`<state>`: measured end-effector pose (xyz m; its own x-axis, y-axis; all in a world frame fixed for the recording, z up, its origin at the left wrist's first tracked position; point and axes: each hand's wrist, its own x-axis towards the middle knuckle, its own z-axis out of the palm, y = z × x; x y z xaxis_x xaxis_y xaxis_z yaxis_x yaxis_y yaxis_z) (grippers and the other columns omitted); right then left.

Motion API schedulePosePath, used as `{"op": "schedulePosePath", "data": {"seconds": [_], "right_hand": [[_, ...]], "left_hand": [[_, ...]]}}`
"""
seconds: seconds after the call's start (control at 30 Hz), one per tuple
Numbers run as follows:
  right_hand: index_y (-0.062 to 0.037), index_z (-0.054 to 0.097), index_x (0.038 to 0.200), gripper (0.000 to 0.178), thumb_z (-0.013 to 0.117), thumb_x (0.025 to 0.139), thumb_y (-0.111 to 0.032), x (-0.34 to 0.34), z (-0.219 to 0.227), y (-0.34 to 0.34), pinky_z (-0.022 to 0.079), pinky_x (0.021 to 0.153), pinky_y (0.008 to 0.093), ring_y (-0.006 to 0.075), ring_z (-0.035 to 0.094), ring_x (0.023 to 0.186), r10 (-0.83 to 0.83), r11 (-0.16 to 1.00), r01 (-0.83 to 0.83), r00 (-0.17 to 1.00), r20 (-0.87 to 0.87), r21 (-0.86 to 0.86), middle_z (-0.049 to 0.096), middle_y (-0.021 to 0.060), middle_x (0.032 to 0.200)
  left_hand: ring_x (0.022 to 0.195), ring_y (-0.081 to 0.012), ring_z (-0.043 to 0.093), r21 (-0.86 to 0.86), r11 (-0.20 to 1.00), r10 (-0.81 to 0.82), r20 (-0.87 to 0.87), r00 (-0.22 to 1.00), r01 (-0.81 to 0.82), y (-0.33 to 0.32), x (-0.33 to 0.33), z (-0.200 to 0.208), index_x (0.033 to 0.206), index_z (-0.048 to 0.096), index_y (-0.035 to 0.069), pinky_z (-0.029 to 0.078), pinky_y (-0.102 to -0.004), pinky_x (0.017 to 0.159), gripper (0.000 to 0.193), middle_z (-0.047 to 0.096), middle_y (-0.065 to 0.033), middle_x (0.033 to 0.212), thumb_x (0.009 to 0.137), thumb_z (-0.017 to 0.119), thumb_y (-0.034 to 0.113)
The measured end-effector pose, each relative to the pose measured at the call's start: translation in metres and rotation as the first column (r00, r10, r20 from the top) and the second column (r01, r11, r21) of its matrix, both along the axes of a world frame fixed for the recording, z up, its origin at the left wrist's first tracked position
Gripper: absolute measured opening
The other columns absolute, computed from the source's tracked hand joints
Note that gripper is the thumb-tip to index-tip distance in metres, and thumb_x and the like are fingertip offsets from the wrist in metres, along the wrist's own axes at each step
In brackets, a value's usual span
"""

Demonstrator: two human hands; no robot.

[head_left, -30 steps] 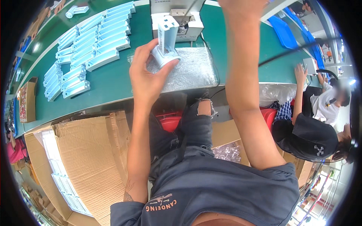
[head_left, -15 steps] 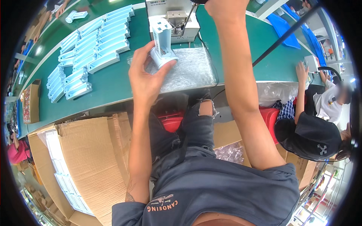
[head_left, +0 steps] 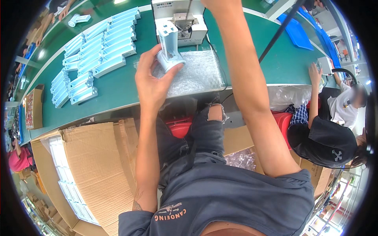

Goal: Unpacking plastic fan housings from a box and using a benchtop press tool to assemble internal components into them on an electronics production floor.

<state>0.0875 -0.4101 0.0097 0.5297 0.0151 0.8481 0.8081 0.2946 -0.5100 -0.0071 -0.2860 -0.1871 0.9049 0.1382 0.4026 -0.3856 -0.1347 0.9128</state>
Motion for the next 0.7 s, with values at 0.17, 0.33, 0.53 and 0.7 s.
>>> {"op": "schedulePosePath", "data": {"seconds": [0.17, 0.33, 0.53, 0.7], "right_hand": [[-0.0043, 0.059, 0.108, 0.026, 0.06, 0.107, -0.03, -0.019, -0.008, -0.015, 0.042, 0.035, 0.0227, 0.0087, 0.05, 0.04, 0.043, 0.997, -0.043, 0.999, 0.005, 0.063, 0.059, 0.0027, 0.064], [-0.0039, 0.058, 0.115, 0.029, 0.058, 0.107, -0.032, -0.023, -0.009, -0.009, 0.042, 0.034, 0.0233, 0.009, 0.053, 0.041, 0.229, 0.969, -0.245, 0.941, 0.251, 0.036, 0.058, 0.003, 0.063], [-0.0038, 0.052, 0.121, 0.035, 0.066, 0.104, -0.031, -0.012, -0.023, 0.013, 0.036, 0.036, 0.0202, 0.0042, 0.048, 0.042, 0.177, 0.965, -0.217, 0.954, 0.243, 0.145, 0.065, 0.0048, 0.081], [-0.0038, 0.053, 0.119, 0.034, 0.066, 0.103, -0.031, -0.002, -0.025, 0.008, 0.035, 0.037, 0.0205, 0.0041, 0.048, 0.042, 0.15, 0.98, -0.181, 0.942, 0.3, 0.08, 0.065, 0.0039, 0.081]], "left_hand": [[0.111, -0.0206, 0.064, -0.003, 0.999, -0.034, 0.012, 0.999, 0.034, -0.001, 0.001, 0.004, 0.129, 0.064, -0.001, 0.052, -0.0358, 0.101, 0.061, 0.063, -0.0097, 0.118, 0.074, 0.089, 0.004], [0.11, -0.0204, 0.065, 0.037, 0.999, -0.013, -0.006, 1.0, 0.013, -0.002, 0.002, 0.002, 0.13, 0.063, -0.002, 0.052, -0.0352, 0.101, 0.061, 0.063, -0.0097, 0.119, 0.075, 0.089, 0.004], [0.11, -0.0197, 0.065, -0.008, 0.999, -0.037, -0.023, 0.999, 0.037, 0.0, 0.002, 0.001, 0.131, 0.062, -0.003, 0.051, -0.0345, 0.101, 0.061, 0.063, -0.0096, 0.119, 0.076, 0.089, 0.004], [0.109, -0.0192, 0.065, -0.022, 0.998, -0.053, -0.03, 0.998, 0.052, -0.001, 0.002, 0.003, 0.131, 0.062, -0.003, 0.051, -0.034, 0.101, 0.061, 0.062, -0.0092, 0.118, 0.077, 0.088, 0.004]]}}
